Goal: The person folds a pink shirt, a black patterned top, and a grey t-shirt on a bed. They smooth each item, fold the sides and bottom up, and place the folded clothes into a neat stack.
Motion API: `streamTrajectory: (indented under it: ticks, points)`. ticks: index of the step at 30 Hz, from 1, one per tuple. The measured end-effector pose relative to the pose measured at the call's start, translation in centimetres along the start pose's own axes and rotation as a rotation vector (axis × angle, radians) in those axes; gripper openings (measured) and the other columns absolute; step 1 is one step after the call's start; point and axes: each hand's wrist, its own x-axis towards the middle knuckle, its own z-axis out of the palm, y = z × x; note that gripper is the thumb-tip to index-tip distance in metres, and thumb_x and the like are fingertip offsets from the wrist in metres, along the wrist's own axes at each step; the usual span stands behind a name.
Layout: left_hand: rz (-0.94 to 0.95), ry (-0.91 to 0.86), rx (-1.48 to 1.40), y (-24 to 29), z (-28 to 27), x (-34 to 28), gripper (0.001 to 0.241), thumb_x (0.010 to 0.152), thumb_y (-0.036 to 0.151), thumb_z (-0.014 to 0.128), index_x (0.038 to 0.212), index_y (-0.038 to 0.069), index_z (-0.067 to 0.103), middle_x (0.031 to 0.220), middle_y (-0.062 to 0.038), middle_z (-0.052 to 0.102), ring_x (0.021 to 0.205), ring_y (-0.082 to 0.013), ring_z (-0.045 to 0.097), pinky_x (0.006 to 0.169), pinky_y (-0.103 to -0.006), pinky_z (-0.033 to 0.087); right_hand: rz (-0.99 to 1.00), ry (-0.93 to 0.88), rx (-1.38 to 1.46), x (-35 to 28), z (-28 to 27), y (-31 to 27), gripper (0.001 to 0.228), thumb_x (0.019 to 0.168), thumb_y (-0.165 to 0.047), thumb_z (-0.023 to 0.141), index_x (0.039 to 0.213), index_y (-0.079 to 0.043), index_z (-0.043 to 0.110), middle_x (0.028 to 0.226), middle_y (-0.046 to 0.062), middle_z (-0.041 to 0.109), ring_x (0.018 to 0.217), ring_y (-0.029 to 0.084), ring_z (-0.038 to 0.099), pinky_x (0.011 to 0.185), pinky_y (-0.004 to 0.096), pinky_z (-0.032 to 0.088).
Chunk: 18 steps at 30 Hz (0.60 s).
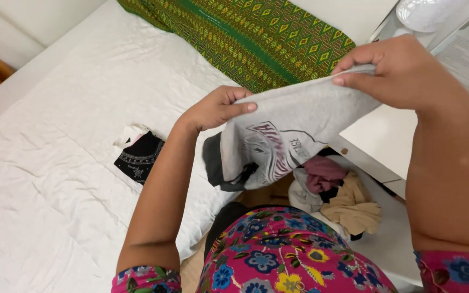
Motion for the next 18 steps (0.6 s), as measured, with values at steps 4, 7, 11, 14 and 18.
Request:
streamTrajectory:
  ticks: [4, 7, 11, 14, 18]
  points:
    - [0.087, 0.145, -0.027, 1.2, -1.5, -0.1, 0.025, 0.098, 0.029, 0.074, 0.109, 0.006, 0.075, 0.092, 0.007, 0.073, 0.087, -0.0034, 0.063, 0.082, -0.0237, 0.053, -0.14, 0.163, 0.1, -0.8, 0.6, -0.6, 0.014, 0.103, -0.018, 0.073, 0.107, -0.005, 0.073, 0.069, 0.001, 0.058, 0.06, 0.008, 0.046, 0.056, 0.026, 0.039]
    - [0.205, 0.199, 0.031, 2.2, -3.4, -0.5, 0.027, 0.092, 0.027, 0.083, 0.103, 0.004, 0.073, 0.09, 0.003, 0.072, 0.083, -0.0054, 0.064, 0.078, -0.0257, 0.054, -0.074, 0.387, 0.246, -0.4, 0.3, -2.0, 0.01, 0.108, -0.012, 0.066, 0.108, -0.002, 0.066, 0.077, -0.004, 0.052, 0.067, 0.004, 0.041, 0.059, 0.024, 0.033]
    - [0.019, 0.335, 0.622, 0.0, -6.8, -0.9, 0.027, 0.081, 0.027, 0.089, 0.099, 0.01, 0.079, 0.08, -0.008, 0.073, 0.071, -0.019, 0.066, 0.069, -0.0323, 0.053, -0.046, 0.547, 0.553, -0.1, 1.1, -0.2, 0.009, 0.112, -0.01, 0.061, 0.106, -0.003, 0.061, 0.075, -0.01, 0.046, 0.065, 0.001, 0.035, 0.06, 0.021, 0.028]
    - [-0.042, 0.582, 0.812, -2.2, -9.9, -1.7, 0.026, 0.078, 0.023, 0.086, 0.103, 0.016, 0.081, 0.085, -0.01, 0.076, 0.076, -0.0273, 0.071, 0.068, -0.0378, 0.054, -0.039, 0.606, 0.551, -0.7, 2.3, 1.3, 0.01, 0.117, -0.01, 0.06, 0.109, -0.004, 0.062, 0.08, -0.01, 0.048, 0.07, 0.001, 0.037, 0.064, 0.02, 0.031]
    - [-0.189, 1.006, 0.83, -3.3, -11.4, -4.8, 0.025, 0.079, 0.015, 0.076, 0.102, 0.021, 0.082, 0.089, -0.008, 0.078, 0.08, -0.0295, 0.074, 0.069, -0.0404, 0.055, 0.167, 0.294, 0.28, -3.1, 4.2, 2.0, 0.009, 0.105, -0.013, 0.065, 0.105, -0.006, 0.071, 0.075, -0.003, 0.059, 0.065, 0.006, 0.045, 0.06, 0.026, 0.036]
